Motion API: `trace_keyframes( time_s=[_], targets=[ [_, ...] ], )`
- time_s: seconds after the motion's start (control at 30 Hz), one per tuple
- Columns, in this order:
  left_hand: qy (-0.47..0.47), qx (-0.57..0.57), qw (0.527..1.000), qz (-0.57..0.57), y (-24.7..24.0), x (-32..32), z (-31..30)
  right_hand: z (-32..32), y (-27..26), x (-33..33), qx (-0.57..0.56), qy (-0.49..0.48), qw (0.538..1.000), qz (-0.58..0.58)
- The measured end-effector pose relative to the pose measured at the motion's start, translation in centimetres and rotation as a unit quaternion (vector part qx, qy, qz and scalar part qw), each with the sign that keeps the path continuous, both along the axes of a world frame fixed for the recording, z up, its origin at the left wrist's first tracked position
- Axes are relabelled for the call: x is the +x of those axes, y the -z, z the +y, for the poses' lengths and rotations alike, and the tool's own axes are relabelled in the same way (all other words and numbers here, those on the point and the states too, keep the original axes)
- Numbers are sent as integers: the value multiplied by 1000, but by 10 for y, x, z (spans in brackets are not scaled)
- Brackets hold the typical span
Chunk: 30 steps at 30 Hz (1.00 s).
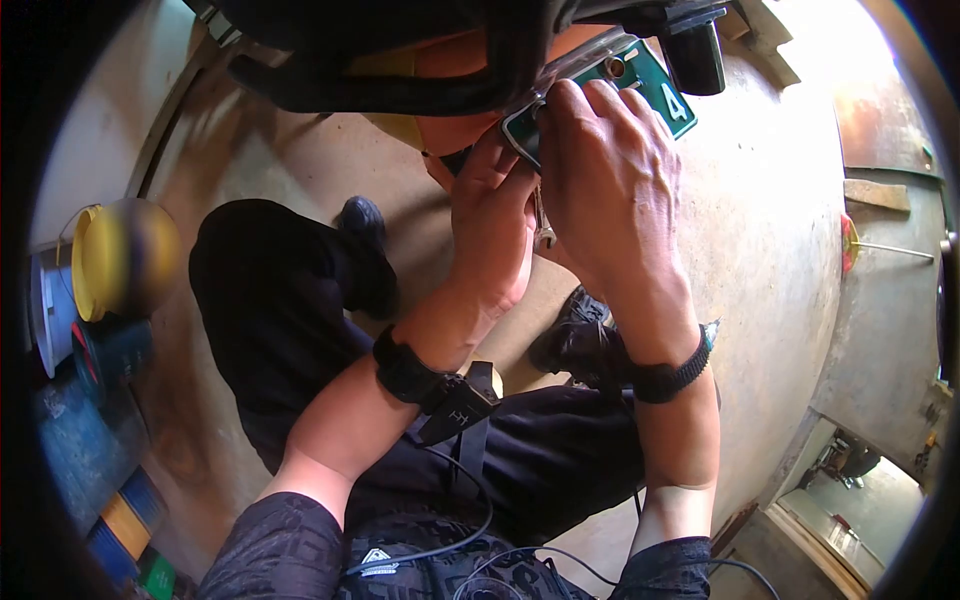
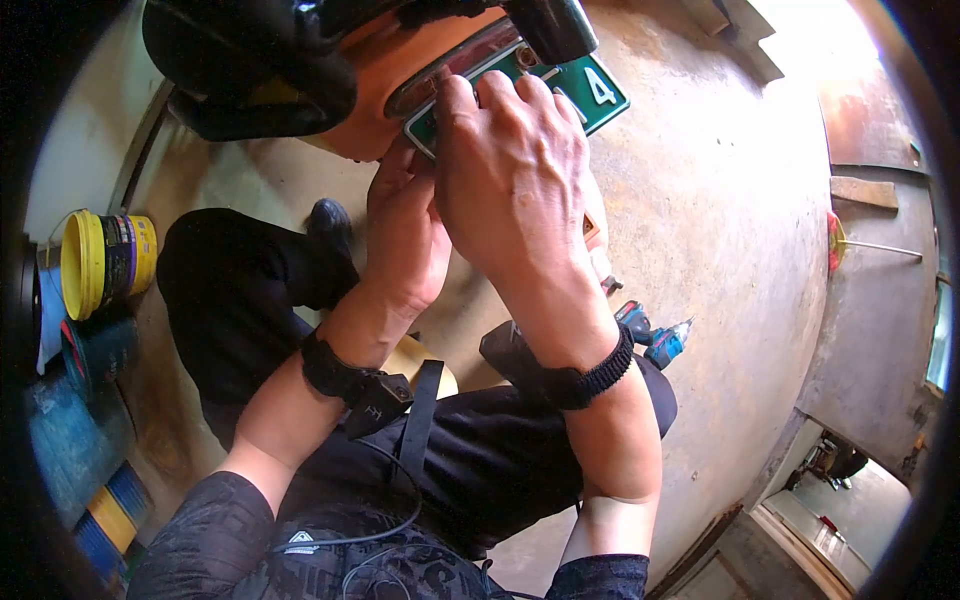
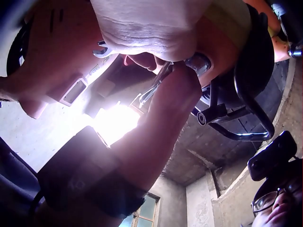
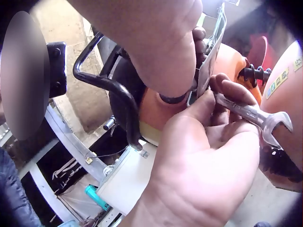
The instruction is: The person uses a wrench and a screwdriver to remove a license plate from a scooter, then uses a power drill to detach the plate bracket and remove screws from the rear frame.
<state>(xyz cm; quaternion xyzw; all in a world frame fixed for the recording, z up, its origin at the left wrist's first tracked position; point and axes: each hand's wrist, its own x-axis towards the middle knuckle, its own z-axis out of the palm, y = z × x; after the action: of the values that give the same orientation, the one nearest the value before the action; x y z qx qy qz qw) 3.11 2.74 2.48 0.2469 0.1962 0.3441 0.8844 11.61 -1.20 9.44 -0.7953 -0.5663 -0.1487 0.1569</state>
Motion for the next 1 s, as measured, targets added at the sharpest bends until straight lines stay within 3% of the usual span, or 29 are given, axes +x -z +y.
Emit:
trace_keyframes(
  time_s=[0.4, 0.47, 1.0],
  targets=[
    [1, 1, 1000, 1, 0, -1, 1, -1, 1, 1, 2, 3, 1000, -2],
    [5, -2, 1000, 2, 1, -1, 1, 1, 3, 0, 42, 2, 999, -11],
    [1, -1, 1000, 1, 5, 0, 1, -1, 1, 8, 5, -32, 999, -1]
  ],
)
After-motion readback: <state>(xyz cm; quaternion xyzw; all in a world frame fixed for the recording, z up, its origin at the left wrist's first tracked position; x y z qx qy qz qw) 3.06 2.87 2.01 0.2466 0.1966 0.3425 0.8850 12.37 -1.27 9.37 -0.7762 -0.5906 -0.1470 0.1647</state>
